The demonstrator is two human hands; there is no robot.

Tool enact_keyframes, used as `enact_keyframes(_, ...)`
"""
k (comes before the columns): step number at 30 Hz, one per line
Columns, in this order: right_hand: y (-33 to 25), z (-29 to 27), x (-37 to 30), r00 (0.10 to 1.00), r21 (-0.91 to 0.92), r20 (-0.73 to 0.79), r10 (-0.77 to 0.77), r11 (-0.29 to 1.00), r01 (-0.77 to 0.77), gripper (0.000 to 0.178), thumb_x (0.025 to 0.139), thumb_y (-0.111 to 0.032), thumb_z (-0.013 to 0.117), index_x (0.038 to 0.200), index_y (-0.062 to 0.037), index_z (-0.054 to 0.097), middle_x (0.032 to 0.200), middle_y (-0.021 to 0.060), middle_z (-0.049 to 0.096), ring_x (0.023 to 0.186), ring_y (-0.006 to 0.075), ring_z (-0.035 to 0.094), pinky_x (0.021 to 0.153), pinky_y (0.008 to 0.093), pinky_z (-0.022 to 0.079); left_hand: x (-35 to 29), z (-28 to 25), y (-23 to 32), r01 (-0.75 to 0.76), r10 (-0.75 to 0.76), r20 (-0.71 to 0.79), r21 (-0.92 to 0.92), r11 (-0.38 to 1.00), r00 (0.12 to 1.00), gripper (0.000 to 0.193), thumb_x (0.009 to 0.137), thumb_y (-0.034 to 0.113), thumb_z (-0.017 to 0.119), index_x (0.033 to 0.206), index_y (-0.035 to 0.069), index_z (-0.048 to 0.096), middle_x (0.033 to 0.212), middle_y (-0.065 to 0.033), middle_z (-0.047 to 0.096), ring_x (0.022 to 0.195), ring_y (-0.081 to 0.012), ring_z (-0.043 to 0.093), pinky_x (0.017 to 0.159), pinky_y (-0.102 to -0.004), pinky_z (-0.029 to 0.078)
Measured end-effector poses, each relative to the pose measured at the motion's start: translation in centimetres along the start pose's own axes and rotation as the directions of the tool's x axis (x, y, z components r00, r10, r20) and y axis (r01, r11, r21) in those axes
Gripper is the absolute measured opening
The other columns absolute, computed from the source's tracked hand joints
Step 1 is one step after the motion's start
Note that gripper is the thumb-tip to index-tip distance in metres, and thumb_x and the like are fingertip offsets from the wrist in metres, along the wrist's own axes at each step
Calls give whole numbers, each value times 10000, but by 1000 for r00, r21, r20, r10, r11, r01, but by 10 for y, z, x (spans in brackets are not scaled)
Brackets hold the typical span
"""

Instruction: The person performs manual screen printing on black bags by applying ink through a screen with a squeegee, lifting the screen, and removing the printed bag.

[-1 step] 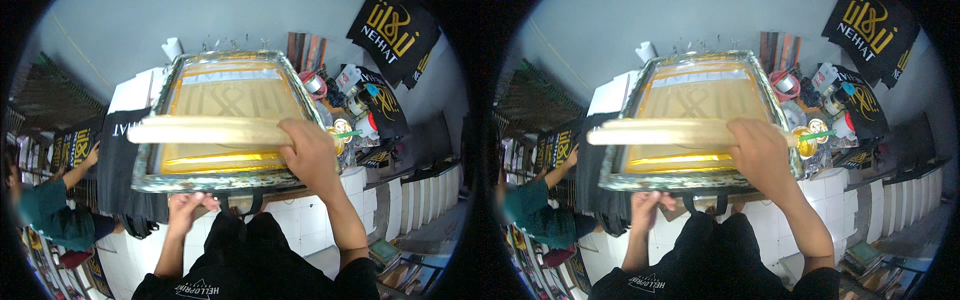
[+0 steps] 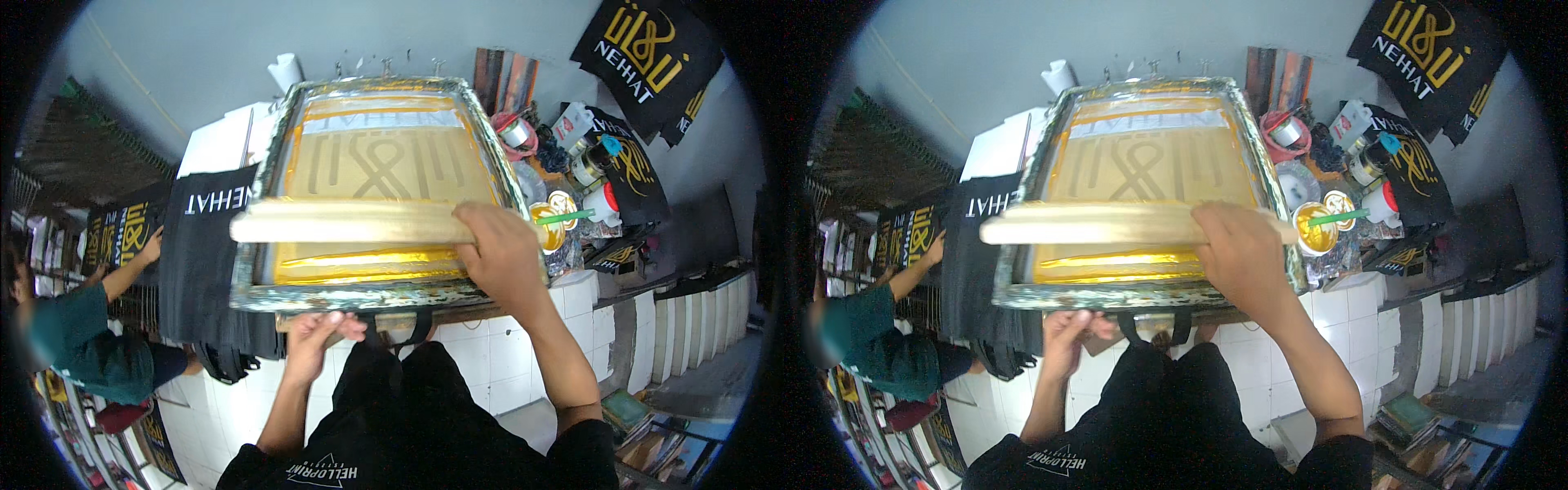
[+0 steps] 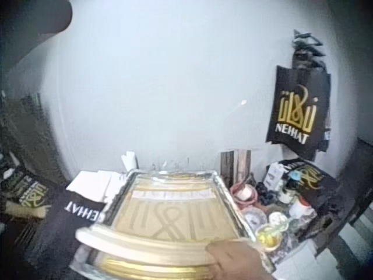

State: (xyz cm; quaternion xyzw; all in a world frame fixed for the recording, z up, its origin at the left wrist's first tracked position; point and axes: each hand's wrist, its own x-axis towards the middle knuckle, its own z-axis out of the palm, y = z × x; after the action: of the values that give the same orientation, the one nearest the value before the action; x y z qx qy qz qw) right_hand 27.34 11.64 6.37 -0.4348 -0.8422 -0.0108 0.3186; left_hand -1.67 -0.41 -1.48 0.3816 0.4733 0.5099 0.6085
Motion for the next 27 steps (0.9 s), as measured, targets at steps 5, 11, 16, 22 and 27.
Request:
enact_keyframes(5,-13,59,-31,978,-105,201,-60,991,82,291,792,-92,691,1063,-13,620,1007,168,698,982,364,678,853,465,537,-8,-10,-60,246,-257,-47,-167,955,965,276,1002,208,653,1079,-54,691,992,-209,768,832,-228,754,844,-327,579)
enact_keyframes(11,-8,46,5,934,36,357,23,999,-38,256,822,-95,702,1052,-12,628,971,193,682,958,394,661,847,504,519,-4,-15,-63,335,-347,-30,-191,923,937,264,983,167,634,1098,-66,684,1045,-196,762,890,-226,751,816,-317,570)
enact_keyframes(16,-1,18,5,820,130,571,36,982,-134,245,824,-90,713,1046,-21,637,929,222,678,938,419,656,836,531,517,-4,-17,-63,360,-371,-17,-196,912,929,298,964,162,619,1133,-81,652,1067,-217,752,903,-243,753,818,-321,570)
enact_keyframes(22,-32,33,-18,856,51,517,-22,999,-5,257,753,-38,686,985,-17,578,883,172,643,890,373,652,782,475,530,-5,-17,-58,393,-405,-10,-219,893,914,324,918,79,577,1181,-108,603,1074,-255,738,913,-254,753,829,-333,587)
enact_keyframes(27,-19,64,-11,906,-92,422,-28,993,74,246,730,-21,642,958,-36,551,909,142,618,919,342,631,793,439,525,-4,-16,-53,425,-437,-24,-193,884,899,302,914,58,544,1163,-97,616,1077,-254,737,906,-262,752,823,-341,593)
